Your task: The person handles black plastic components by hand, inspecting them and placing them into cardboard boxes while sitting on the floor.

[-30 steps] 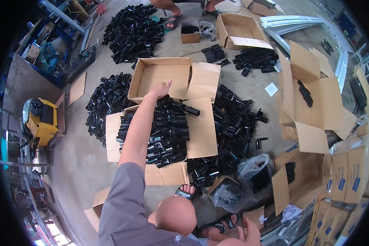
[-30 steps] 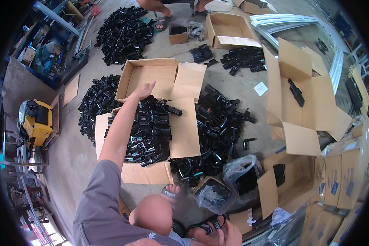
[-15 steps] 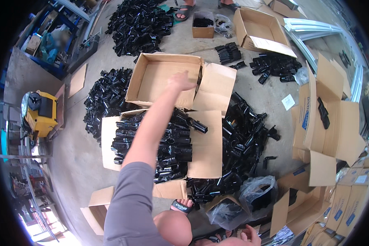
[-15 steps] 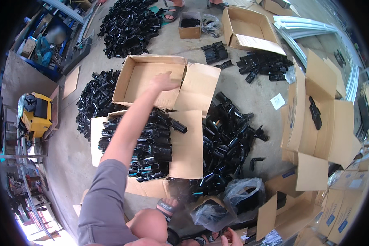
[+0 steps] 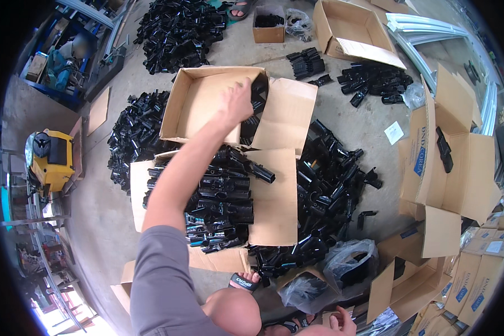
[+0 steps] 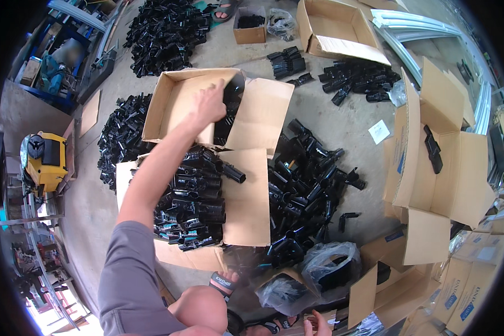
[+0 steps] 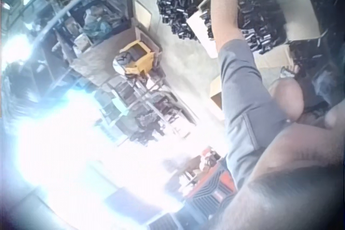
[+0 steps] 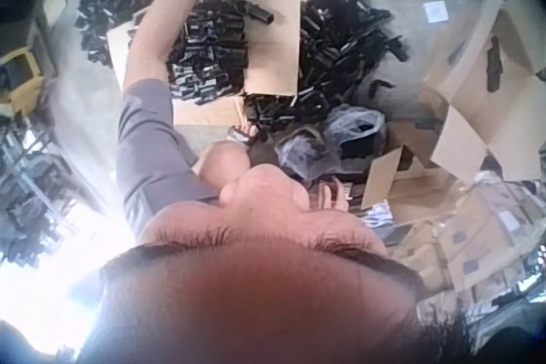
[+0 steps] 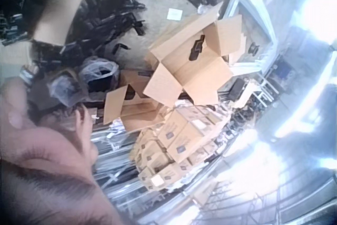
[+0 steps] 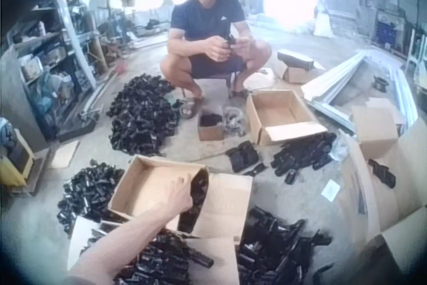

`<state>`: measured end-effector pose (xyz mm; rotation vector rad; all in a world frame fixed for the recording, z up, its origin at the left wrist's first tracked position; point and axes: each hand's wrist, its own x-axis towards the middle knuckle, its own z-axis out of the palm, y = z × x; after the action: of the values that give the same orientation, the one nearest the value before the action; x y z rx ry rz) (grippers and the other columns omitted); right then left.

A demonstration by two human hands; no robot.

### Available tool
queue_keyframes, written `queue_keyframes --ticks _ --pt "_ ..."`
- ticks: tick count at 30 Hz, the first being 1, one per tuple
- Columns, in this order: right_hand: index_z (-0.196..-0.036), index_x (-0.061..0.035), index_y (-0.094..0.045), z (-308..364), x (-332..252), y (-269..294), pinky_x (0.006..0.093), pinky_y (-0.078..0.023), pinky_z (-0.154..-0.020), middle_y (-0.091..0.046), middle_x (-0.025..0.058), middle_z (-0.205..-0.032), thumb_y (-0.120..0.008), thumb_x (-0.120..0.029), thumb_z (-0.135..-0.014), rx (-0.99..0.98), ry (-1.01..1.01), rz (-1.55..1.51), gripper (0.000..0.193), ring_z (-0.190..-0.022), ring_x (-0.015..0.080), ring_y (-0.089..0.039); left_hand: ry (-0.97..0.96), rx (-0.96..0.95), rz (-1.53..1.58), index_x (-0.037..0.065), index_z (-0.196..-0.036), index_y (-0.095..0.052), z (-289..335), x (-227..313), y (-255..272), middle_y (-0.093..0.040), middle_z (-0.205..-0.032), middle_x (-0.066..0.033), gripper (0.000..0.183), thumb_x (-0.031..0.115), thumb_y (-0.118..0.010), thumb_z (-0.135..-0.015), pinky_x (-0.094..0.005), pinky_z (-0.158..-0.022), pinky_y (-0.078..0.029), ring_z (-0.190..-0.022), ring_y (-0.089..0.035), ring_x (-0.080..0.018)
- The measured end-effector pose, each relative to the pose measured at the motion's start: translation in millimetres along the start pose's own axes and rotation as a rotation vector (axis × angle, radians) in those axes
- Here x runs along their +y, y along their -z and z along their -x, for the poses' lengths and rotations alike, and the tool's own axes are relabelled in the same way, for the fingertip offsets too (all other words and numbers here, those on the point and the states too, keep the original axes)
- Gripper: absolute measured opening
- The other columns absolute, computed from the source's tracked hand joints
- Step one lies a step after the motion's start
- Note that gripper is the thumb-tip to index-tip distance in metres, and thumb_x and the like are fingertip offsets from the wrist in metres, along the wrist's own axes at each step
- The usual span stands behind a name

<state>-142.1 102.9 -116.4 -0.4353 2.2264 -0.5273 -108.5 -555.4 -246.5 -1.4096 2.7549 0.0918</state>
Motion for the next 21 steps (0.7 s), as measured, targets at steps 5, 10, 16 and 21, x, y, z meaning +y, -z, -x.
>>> queue_keyframes --ticks 5,10,16,21 --pt "-0.126 -0.0123 -0.064 -5.1 2.1 2.5 0.0374 -0.054 -0.076 -0.071 0.0138 -0.096 -0.066 -0.023 -0.093 -0.034 -0.039 -0.038 0.034 -0.084 0.0229 -0.068 0.123 0.111 -0.047 0.006 -0.111 -0.061 20.4 -30.8 87.7 -0.069 -0.094 -0.0259 0.036 0.011 -0.056 -0.076 -0.0518 -0.08 -0.054 -0.089 -0.068 -0.0434" --pt "-0.128 -0.0121 -0.062 -7.3 -28.0 12.2 0.0382 -0.054 -0.078 -0.071 0.0139 -0.1 -0.066 -0.025 -0.093 -0.061 -0.06 0.005 0.037 -0.089 0.0239 -0.068 0.229 0.353 -0.003 0.013 -0.127 -0.06 45.5 -93.4 119.7 -0.069 -0.093 -0.0265 0.046 0.014 -0.05 -0.082 -0.0531 -0.082 -0.053 -0.085 -0.066 -0.0466" --pt "-0.132 -0.0105 -0.058 -14.1 0.4 9.1 0.0361 -0.053 -0.083 -0.07 0.0138 -0.104 -0.065 -0.023 -0.095 -0.148 -0.033 -0.045 0.04 -0.095 0.0249 -0.066 0.377 0.316 0.143 0.014 -0.119 -0.066 66.4 -168.7 109.8 -0.071 -0.098 -0.0213 0.035 0.032 -0.055 -0.091 -0.0489 -0.086 -0.053 -0.092 -0.068 -0.0423" --pt "-0.135 -0.0099 -0.056 -15.2 -2.1 11.2 0.0353 -0.051 -0.086 -0.068 0.0138 -0.108 -0.064 -0.02 -0.096 -0.186 -0.067 -0.051 0.041 -0.098 0.0237 -0.064 0.524 0.143 0.295 0.014 -0.119 -0.068 69.6 -174.8 132.0 -0.07 -0.106 -0.0212 0.039 0.04 -0.059 -0.091 -0.0476 -0.09 -0.051 -0.102 -0.066 -0.0398"
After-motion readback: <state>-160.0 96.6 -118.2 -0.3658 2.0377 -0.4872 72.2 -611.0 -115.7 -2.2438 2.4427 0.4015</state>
